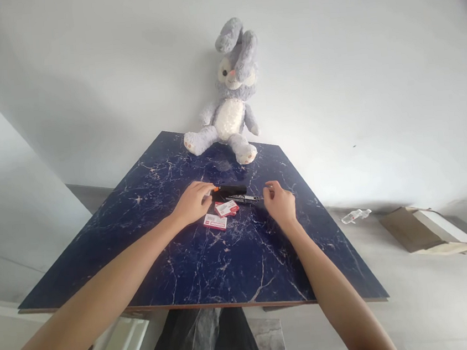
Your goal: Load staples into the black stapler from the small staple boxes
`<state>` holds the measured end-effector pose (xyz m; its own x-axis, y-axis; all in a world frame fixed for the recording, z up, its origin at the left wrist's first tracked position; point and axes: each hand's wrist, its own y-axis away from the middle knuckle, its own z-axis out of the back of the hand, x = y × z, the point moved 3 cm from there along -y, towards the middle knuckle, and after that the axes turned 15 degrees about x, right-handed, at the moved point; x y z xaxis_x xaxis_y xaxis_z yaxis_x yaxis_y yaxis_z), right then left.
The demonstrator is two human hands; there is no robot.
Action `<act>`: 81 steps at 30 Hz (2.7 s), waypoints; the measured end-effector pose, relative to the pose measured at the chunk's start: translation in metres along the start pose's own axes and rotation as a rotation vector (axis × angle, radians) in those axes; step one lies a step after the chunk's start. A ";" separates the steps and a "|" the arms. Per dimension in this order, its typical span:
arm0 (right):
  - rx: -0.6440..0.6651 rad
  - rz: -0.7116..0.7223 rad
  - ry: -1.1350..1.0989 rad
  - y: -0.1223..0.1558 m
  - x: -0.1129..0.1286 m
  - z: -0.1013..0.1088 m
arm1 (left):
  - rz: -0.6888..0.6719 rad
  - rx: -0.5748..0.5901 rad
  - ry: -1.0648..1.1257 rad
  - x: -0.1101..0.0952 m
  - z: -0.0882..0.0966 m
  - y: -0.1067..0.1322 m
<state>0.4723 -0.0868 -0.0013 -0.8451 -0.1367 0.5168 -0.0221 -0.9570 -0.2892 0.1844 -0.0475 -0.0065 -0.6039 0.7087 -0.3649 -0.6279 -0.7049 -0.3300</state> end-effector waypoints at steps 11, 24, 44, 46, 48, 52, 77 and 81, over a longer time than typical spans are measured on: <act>0.262 0.242 -0.128 0.018 0.042 -0.049 | 0.039 0.009 0.045 -0.008 -0.005 -0.006; 0.439 0.218 -0.438 0.009 0.025 -0.046 | 0.158 0.102 0.242 -0.002 -0.006 -0.005; 0.723 0.319 -0.141 0.038 0.046 0.019 | -0.111 0.635 0.462 -0.045 0.020 0.019; 0.696 0.297 -0.063 0.050 0.048 0.022 | -0.137 0.686 0.332 -0.043 0.026 0.024; 0.595 0.239 0.011 0.057 0.048 0.023 | -0.079 0.686 0.276 -0.037 0.027 0.025; 0.428 0.149 0.108 0.061 0.051 0.016 | 0.102 0.569 0.154 -0.023 0.021 0.025; 0.357 0.584 0.197 0.019 0.115 -0.022 | 0.166 0.030 0.388 -0.001 0.029 0.018; 0.145 0.322 -0.054 0.022 0.079 -0.009 | 0.017 0.180 0.378 -0.031 0.007 0.013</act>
<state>0.4006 -0.1167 0.0256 -0.7666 -0.4468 0.4611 0.3201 -0.8885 -0.3287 0.1916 -0.0781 0.0064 -0.4131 0.6122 -0.6742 -0.7152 -0.6764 -0.1761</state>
